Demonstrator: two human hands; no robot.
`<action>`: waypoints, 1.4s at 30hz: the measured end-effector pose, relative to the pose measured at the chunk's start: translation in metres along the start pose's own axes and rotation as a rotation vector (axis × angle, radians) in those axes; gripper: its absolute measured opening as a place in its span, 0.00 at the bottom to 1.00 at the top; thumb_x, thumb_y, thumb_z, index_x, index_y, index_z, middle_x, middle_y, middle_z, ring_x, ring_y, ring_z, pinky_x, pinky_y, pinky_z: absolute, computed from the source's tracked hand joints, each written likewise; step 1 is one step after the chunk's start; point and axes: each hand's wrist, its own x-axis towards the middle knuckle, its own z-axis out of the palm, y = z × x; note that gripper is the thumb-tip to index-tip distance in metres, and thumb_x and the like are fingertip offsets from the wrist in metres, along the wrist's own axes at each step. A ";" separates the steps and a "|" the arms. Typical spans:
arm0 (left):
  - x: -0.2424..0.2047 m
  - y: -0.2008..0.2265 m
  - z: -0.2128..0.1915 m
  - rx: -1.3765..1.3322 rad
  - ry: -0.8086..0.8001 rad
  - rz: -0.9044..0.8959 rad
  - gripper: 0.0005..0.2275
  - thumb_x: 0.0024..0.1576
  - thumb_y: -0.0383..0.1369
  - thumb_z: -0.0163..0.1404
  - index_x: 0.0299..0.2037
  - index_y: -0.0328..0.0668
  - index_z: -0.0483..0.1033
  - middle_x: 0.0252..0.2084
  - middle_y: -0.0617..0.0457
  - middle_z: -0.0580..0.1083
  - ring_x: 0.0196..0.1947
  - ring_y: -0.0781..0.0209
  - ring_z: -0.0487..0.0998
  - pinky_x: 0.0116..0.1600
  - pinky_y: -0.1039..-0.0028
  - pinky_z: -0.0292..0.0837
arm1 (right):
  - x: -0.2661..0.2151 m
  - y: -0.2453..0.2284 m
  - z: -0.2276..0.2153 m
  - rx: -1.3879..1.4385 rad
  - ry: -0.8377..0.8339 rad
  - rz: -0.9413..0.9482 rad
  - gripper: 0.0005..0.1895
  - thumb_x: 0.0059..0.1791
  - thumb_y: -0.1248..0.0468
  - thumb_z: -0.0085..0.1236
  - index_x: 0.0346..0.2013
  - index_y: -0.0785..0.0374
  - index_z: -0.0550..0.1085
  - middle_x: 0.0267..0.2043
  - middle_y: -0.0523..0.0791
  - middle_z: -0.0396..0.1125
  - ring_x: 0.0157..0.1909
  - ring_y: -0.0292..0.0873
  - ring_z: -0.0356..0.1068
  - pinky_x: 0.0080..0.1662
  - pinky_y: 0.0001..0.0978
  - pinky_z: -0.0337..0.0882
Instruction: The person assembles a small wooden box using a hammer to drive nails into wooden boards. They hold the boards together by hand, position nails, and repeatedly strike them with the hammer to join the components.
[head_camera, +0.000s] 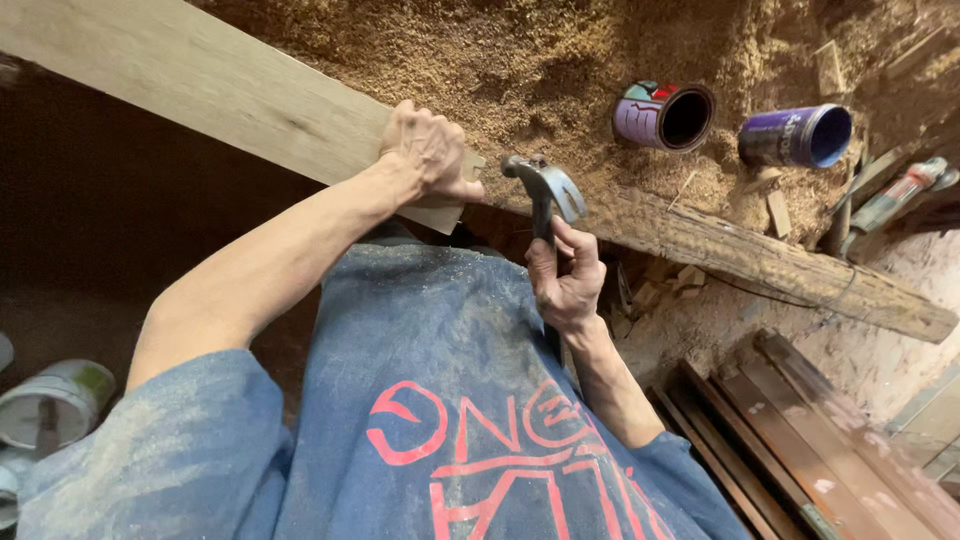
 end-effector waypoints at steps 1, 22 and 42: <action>0.002 0.000 -0.001 0.014 -0.011 -0.002 0.35 0.45 0.77 0.42 0.20 0.50 0.65 0.17 0.61 0.62 0.18 0.67 0.59 0.31 0.67 0.56 | 0.001 -0.002 0.002 -0.076 0.005 -0.062 0.17 0.57 0.70 0.57 0.59 0.62 0.65 0.34 0.44 0.71 0.31 0.34 0.69 0.34 0.25 0.70; 0.006 0.007 0.005 -0.068 0.080 -0.007 0.24 0.45 0.62 0.49 0.15 0.50 0.73 0.16 0.57 0.69 0.17 0.63 0.67 0.29 0.67 0.62 | 0.012 -0.032 -0.031 -0.208 0.205 -0.124 0.11 0.53 0.69 0.63 0.46 0.64 0.70 0.38 0.49 0.67 0.34 0.40 0.67 0.38 0.26 0.72; 0.000 -0.003 -0.013 0.003 0.089 0.013 0.30 0.44 0.67 0.49 0.22 0.45 0.79 0.23 0.51 0.76 0.25 0.58 0.76 0.35 0.63 0.69 | 0.016 0.015 -0.002 -0.256 0.230 -0.296 0.12 0.63 0.59 0.55 0.46 0.64 0.65 0.43 0.52 0.68 0.35 0.44 0.66 0.37 0.33 0.68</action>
